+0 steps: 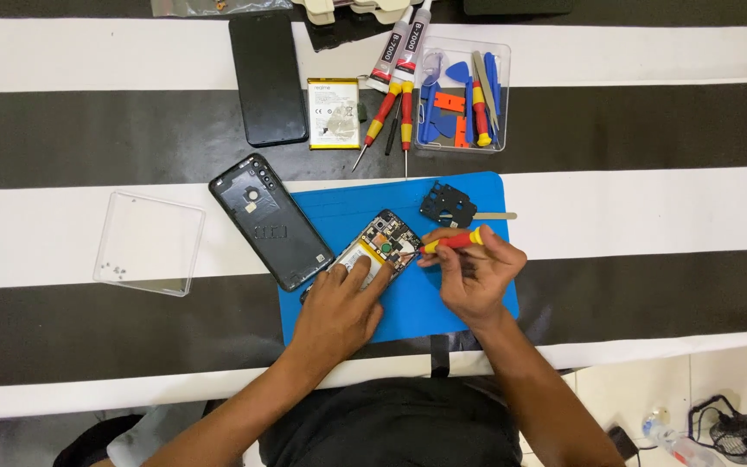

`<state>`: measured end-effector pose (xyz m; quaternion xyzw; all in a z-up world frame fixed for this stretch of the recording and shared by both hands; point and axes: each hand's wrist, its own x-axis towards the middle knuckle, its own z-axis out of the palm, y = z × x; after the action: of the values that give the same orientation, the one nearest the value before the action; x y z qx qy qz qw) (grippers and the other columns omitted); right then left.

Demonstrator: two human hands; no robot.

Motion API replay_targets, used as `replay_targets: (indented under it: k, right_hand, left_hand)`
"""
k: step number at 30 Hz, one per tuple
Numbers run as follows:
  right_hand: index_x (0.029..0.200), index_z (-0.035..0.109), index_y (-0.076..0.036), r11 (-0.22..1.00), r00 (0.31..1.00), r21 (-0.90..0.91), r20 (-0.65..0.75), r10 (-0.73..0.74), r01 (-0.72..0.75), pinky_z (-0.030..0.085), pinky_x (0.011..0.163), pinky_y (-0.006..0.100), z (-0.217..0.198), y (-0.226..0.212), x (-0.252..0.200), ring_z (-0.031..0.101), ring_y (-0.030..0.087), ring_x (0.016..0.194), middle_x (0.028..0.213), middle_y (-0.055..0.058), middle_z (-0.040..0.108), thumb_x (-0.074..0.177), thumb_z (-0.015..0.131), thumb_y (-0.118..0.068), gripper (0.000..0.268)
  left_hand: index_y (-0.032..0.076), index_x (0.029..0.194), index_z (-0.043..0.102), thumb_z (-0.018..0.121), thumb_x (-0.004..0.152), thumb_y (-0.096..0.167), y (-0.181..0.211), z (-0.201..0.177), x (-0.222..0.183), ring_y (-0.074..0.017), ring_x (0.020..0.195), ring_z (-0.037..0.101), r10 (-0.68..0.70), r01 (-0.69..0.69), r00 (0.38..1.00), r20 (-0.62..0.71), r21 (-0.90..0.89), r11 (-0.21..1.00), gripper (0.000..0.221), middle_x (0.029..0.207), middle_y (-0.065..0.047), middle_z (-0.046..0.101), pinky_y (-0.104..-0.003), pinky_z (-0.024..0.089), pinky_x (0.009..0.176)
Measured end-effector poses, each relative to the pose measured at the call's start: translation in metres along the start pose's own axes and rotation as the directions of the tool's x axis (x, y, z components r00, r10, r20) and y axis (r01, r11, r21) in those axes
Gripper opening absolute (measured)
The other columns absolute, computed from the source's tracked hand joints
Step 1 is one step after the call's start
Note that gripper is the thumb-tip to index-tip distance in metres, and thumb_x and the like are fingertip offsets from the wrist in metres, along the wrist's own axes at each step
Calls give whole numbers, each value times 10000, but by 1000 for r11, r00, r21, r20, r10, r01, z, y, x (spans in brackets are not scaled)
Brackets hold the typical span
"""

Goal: Disassembling a mobile phone by removing internal screws and manipulating components on a repair mat.

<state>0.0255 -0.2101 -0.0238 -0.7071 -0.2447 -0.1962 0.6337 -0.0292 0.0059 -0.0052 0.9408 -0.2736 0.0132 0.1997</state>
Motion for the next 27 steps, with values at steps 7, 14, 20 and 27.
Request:
replay_targets:
  k: [7, 14, 20, 27]
  right_hand:
    - [1427, 198, -9, 1000, 999, 8, 46, -11, 10, 659, 546, 323, 8, -1, 3, 675, 233, 631, 908, 283, 722, 979, 566, 96, 589]
    - [1387, 221, 54, 993, 996, -104, 72, -57, 64, 624, 482, 321, 8, 6, -4, 657, 224, 597, 905, 277, 738, 947, 599, 124, 584]
    - [1432, 220, 30, 995, 995, -80, 92, -49, 57, 623, 483, 334, 3, 5, -8, 653, 244, 586, 891, 285, 736, 941, 591, 138, 625]
    - [1436, 235, 44, 990, 992, -108, 100, -76, 87, 600, 460, 341, 8, -1, -1, 635, 241, 570, 897, 292, 738, 938, 586, 149, 618]
  left_hand:
    - [128, 1435, 568, 599, 941, 214, -5, 11, -2, -330, 845, 643, 3, -3, 1000, 1, 23, 1000, 502, 1159, -188, 564, -418, 520, 662]
    - [120, 1428, 582, 594, 928, 199, -5, 12, -2, -320, 817, 636, 4, -3, 999, -48, 21, 1000, 507, 1140, -178, 573, -411, 487, 634]
    - [126, 1429, 585, 589, 945, 201, -5, 7, -1, -326, 851, 657, -12, 12, 1000, -2, -29, 1000, 490, 1162, -195, 592, -409, 500, 664]
    - [105, 1434, 583, 599, 946, 188, -6, 6, 0, -358, 882, 655, -16, 17, 1000, 17, -52, 998, 495, 1193, -218, 597, -431, 498, 660]
